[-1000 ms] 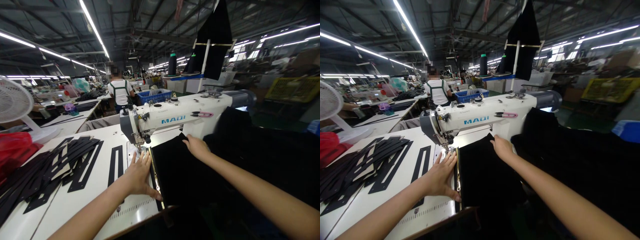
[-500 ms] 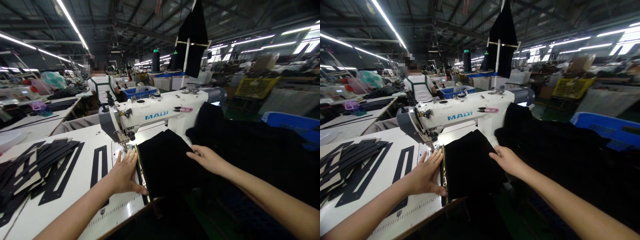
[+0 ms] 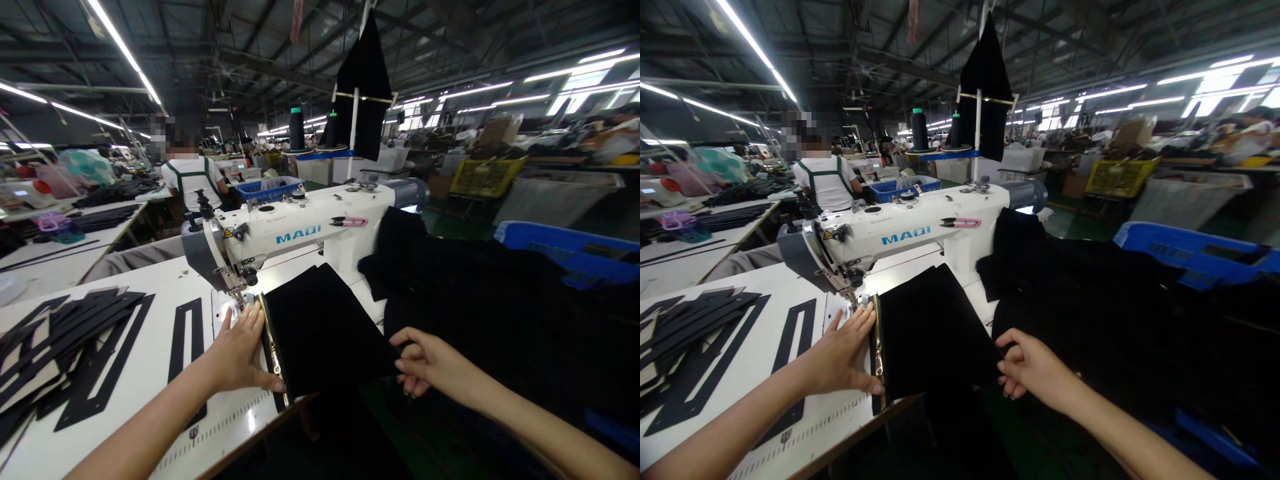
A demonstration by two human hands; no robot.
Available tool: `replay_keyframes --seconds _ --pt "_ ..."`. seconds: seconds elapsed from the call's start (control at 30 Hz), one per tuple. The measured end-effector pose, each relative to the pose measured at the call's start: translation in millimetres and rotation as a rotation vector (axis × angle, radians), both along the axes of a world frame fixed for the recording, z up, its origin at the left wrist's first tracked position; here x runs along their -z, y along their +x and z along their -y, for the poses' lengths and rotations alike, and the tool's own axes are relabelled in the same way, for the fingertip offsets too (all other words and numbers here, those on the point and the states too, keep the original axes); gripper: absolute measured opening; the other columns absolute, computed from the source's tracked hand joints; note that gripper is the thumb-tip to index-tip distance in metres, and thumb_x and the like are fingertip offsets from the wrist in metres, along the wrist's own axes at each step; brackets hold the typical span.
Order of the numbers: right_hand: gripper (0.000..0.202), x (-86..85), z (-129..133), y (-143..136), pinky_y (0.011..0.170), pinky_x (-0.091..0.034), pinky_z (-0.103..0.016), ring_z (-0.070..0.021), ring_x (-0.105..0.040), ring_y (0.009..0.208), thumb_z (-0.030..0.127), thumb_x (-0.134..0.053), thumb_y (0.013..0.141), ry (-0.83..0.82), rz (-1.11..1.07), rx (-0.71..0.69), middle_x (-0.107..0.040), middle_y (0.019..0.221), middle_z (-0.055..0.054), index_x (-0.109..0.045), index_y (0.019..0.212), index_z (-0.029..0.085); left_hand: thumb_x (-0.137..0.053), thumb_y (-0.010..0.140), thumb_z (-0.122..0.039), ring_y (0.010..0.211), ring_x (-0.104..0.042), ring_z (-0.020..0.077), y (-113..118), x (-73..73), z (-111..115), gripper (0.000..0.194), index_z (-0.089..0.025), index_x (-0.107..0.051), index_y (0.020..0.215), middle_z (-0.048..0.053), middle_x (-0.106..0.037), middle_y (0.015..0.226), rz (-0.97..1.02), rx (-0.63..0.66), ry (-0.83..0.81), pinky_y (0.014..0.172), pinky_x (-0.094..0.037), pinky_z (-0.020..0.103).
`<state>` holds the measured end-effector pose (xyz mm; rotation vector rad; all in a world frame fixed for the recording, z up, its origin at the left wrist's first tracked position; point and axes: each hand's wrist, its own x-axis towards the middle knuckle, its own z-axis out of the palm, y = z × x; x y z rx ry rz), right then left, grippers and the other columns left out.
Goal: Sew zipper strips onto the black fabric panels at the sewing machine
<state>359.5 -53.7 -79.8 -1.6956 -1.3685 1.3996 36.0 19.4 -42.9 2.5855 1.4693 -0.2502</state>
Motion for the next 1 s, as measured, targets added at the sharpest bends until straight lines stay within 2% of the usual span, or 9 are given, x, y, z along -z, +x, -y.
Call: replay_keyframes --seconds 0.1,0.2,0.33,0.4,0.5,0.7,0.87,0.93,1.0 --pt "0.012 -19.2 -10.8 -3.5 0.057 -0.047 -0.031 -0.0179 -0.061 0.06 0.028 -0.052 0.077 0.307 0.398 -0.061 -0.06 0.065 0.0 -0.052 0.084 0.019 -0.046 0.05 -0.087 0.133 -0.003 0.0393 -3.2 1.4 1.7 0.127 -0.006 -0.012 0.142 0.024 -0.008 0.145 -0.026 -0.004 -0.029 0.105 0.001 0.06" --pt "0.02 -36.5 -49.3 -20.3 0.069 -0.043 -0.031 -0.0202 -0.061 0.075 0.033 -0.045 0.084 0.612 0.742 -0.084 -0.064 0.079 -0.006 -0.058 0.081 0.018 -0.047 0.05 -0.086 0.133 -0.002 0.0394 -10.4 6.3 3.9 0.126 -0.009 -0.01 0.143 0.022 -0.004 0.145 -0.01 0.014 -0.016 0.104 0.003 0.061" --pt "0.036 -28.7 -121.1 -50.6 0.062 -0.042 -0.029 -0.0225 -0.062 0.076 0.046 -0.046 0.085 0.479 0.862 -0.077 -0.065 0.08 -0.011 -0.06 0.084 0.013 -0.049 0.055 -0.082 0.133 0.0 0.0384 -14.8 5.7 8.6 0.123 -0.008 -0.006 0.143 0.021 -0.001 0.145 0.018 -0.005 -0.051 0.104 0.004 0.061" --pt "0.033 -19.1 -147.9 -61.4 0.058 -0.042 -0.026 -0.0197 -0.061 0.071 0.042 -0.044 0.087 0.467 0.867 -0.071 -0.065 0.076 -0.009 -0.06 0.081 0.014 -0.05 0.055 -0.082 0.133 0.003 0.0379 -11.8 -0.1 11.2 0.123 -0.007 -0.006 0.143 0.021 0.0 0.145 0.016 -0.023 -0.086 0.104 0.003 0.061" --pt "0.027 -9.8 -168.0 -69.7 0.063 -0.041 -0.024 -0.0164 -0.06 0.075 0.032 -0.034 0.092 0.554 0.892 -0.057 -0.064 0.083 -0.006 -0.056 0.089 0.016 -0.051 0.053 -0.081 0.133 0.004 0.0386 -4.5 -8.9 12.4 0.125 -0.004 -0.009 0.142 0.022 -0.001 0.145 0.004 -0.045 -0.119 0.104 0.004 0.061" --pt "0.021 1.5 -176.4 -73.6 0.067 -0.042 -0.031 -0.0251 -0.061 0.084 0.02 -0.037 0.091 0.64 1.016 -0.136 -0.063 0.094 -0.014 -0.054 0.101 0.013 -0.051 0.055 -0.079 0.134 0.001 0.0373 -0.6 -7.1 6.5 0.123 0.0 -0.012 0.141 0.023 -0.009 0.146 0.028 -0.057 -0.05 0.107 0.005 0.057" --pt "0.03 -18.7 -155.0 -98.5 0.075 -0.044 -0.044 -0.0342 -0.058 0.095 0.007 -0.032 0.087 0.676 1.093 -0.177 -0.059 0.099 -0.028 -0.057 0.102 0.002 -0.046 0.056 -0.083 0.134 0.003 0.0372 0.9 -7.4 4.0 0.125 0.002 -0.009 0.141 0.023 -0.003 0.146 -0.012 -0.057 -0.093 0.106 0.005 0.057" --pt "0.033 -25.7 -133.8 -120.9 0.089 -0.039 -0.044 -0.0323 -0.05 0.111 0.009 -0.031 0.088 0.752 1.064 -0.273 -0.056 0.112 -0.026 -0.058 0.105 0.003 -0.047 0.053 -0.084 0.134 0.003 0.038 2.6 -8.4 3.1 0.128 0.001 -0.009 0.141 0.024 -0.003 0.145 -0.021 -0.056 -0.097 0.106 0.005 0.058" --pt "0.036 -21.3 -111.8 -140.9 0.104 -0.028 -0.037 -0.0236 -0.037 0.126 0.024 -0.036 0.092 0.853 0.973 -0.449 -0.047 0.132 -0.014 -0.053 0.12 0.012 -0.046 0.053 -0.084 0.134 0.002 0.0384 3.4 -7.5 1.8 0.127 0.001 -0.01 0.141 0.024 -0.004 0.145 -0.029 -0.048 -0.092 0.106 0.004 0.058"
